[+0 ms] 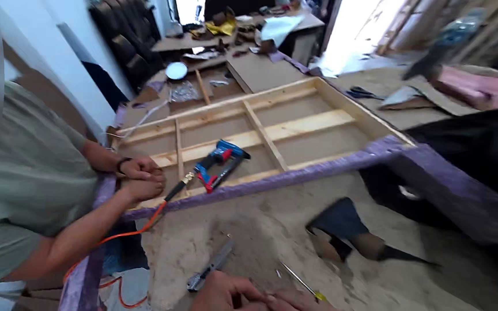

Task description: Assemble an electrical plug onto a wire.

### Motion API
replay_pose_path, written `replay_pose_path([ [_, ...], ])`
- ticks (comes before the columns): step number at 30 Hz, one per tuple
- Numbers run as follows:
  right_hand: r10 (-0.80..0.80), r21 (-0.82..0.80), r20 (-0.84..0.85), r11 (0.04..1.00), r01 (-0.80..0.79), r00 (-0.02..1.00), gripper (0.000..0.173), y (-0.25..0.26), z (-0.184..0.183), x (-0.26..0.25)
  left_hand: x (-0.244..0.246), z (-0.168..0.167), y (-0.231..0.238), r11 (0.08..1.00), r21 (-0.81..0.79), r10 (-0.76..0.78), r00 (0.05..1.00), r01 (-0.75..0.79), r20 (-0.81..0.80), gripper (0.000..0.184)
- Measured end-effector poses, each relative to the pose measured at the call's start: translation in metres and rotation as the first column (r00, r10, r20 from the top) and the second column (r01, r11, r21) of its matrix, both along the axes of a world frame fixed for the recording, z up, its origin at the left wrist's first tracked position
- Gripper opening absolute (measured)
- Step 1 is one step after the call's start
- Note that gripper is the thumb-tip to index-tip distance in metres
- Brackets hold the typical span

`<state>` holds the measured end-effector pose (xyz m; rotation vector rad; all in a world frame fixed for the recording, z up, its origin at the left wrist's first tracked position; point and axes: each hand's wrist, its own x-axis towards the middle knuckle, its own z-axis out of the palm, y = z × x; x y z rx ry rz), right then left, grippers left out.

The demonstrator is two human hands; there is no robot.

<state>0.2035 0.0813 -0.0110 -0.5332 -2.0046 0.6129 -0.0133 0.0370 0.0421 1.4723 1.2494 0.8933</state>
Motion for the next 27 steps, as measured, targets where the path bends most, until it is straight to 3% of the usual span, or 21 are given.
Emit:
replay_pose_path([
  [2, -0.025, -0.056, -0.055, 0.998, 0.022, 0.998, 0.017, -0.003, -0.003, -0.006, -0.003, 0.007, 0.0, 0.999, -0.02, 0.048, 0.995, -0.05, -0.091, 0.02],
  [4, -0.034, -0.126, -0.123, 0.992, 0.018, 0.992, 0.016, -0.004, -0.008, -0.012, -0.005, 0.017, 0.001, 0.977, -0.019, 0.208, 0.974, -0.211, -0.087, 0.021],
  [6, -0.029, -0.208, -0.156, 0.978, -0.004, 0.987, 0.015, -0.006, -0.014, -0.015, -0.014, 0.021, 0.009, 0.939, -0.109, 0.34, 0.93, -0.327, 0.139, 0.023],
  [9, 0.006, -0.304, -0.241, 0.949, -0.081, 0.971, 0.017, -0.006, -0.02, -0.021, -0.031, 0.016, 0.022, 0.903, -0.389, 0.391, 0.719, -0.181, 0.575, 0.029],
  [11, 0.011, -0.356, -0.285, 0.927, -0.117, 0.958, 0.016, -0.006, -0.019, -0.021, -0.033, 0.008, 0.027, 0.91, -0.405, 0.361, 0.658, -0.092, 0.661, 0.027],
  [18, -0.044, -0.571, -0.354, 0.801, -0.179, 0.934, 0.015, -0.017, -0.002, -0.016, -0.024, 0.0, 0.031, 0.964, -0.266, 0.175, 0.705, 0.02, 0.687, 0.031],
  [20, -0.084, -0.601, -0.354, 0.784, -0.157, 0.932, 0.015, -0.019, 0.001, -0.019, -0.021, -0.001, 0.035, 0.986, -0.166, 0.078, 0.782, 0.032, 0.619, 0.04],
  [23, -0.137, -0.667, -0.388, 0.724, -0.175, 0.911, 0.018, -0.025, 0.007, -0.025, -0.016, -0.006, 0.035, 0.998, -0.046, -0.012, 0.86, 0.041, 0.511, 0.029],
  [27, -0.299, -0.811, -0.495, 0.496, -0.311, 0.816, 0.018, -0.032, 0.011, -0.026, -0.009, -0.011, 0.037, 0.989, -0.1, -0.052, 0.899, 0.105, 0.436, 0.026],
])
